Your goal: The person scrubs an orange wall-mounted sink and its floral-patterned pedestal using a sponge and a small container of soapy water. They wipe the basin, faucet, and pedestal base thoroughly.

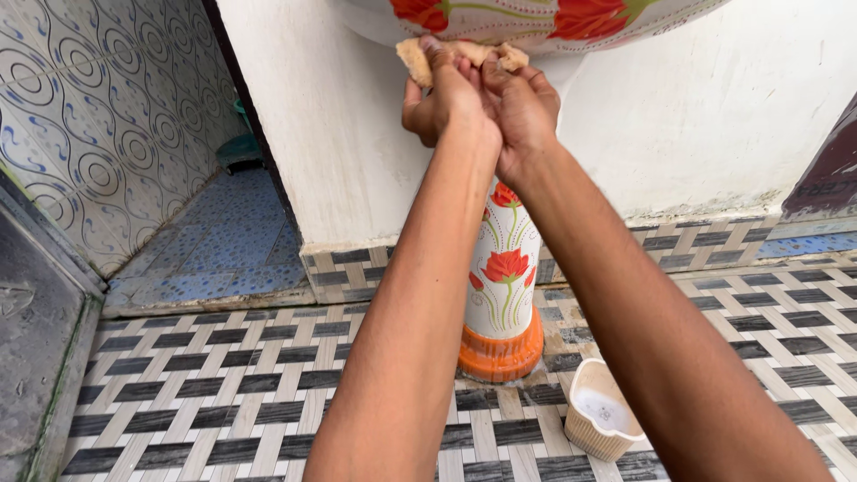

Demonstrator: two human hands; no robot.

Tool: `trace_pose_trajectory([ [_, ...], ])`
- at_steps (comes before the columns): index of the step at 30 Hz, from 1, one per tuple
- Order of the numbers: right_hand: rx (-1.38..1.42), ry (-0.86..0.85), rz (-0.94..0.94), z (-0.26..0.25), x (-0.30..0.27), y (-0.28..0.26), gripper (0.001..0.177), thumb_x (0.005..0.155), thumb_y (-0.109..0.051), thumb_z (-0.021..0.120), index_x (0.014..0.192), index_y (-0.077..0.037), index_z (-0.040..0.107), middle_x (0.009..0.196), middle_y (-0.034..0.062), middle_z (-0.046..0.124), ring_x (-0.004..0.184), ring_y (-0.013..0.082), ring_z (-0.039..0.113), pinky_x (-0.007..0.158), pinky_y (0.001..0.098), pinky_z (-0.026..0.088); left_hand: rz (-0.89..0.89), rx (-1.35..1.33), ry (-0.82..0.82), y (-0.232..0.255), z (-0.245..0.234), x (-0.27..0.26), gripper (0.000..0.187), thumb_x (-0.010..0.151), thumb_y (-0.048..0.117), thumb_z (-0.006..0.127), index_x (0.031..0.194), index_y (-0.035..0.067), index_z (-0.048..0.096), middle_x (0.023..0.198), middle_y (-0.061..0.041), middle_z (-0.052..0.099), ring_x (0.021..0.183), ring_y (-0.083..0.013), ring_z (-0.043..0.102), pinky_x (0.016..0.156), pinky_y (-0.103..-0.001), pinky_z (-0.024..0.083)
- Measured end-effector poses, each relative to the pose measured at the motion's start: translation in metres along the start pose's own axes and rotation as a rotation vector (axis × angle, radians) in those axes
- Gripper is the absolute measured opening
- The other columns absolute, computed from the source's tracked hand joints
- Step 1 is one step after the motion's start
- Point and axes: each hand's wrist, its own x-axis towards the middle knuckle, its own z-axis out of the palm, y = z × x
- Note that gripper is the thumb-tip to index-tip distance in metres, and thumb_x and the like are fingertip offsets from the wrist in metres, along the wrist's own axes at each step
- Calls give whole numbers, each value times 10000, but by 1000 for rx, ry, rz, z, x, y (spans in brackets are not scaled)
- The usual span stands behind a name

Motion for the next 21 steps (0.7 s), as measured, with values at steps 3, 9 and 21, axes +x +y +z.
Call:
trace_pose_trajectory([
  [3,-3,77,-4,2,-5,-4,297,912,42,680,1153,30,506,1075,211,673,946,279,731,823,332,665,-11,108,-16,9,-6,-13,481,951,467,655,1063,3,712,980,-114,712,761,-129,696,701,-268,633],
  [9,-44,121,-108,-18,3,-19,279,915,-10,689,1147,37,541,1094,196,671,953,263,741,840,332,633,28,107,-110,-15,-7,-19,553,998,475,561,1064,-50,720,1020,-180,724,745,-173,710,685,-280,637],
  [21,-124,277,-229,-45,5,-65,238,927,-4,679,1124,10,548,1096,150,671,936,220,723,848,294,674,-234,52,-293,-61,-3,-10,391,1005,260,625,1146,-101,676,1142,-167,697,837,-217,726,765,-255,650],
])
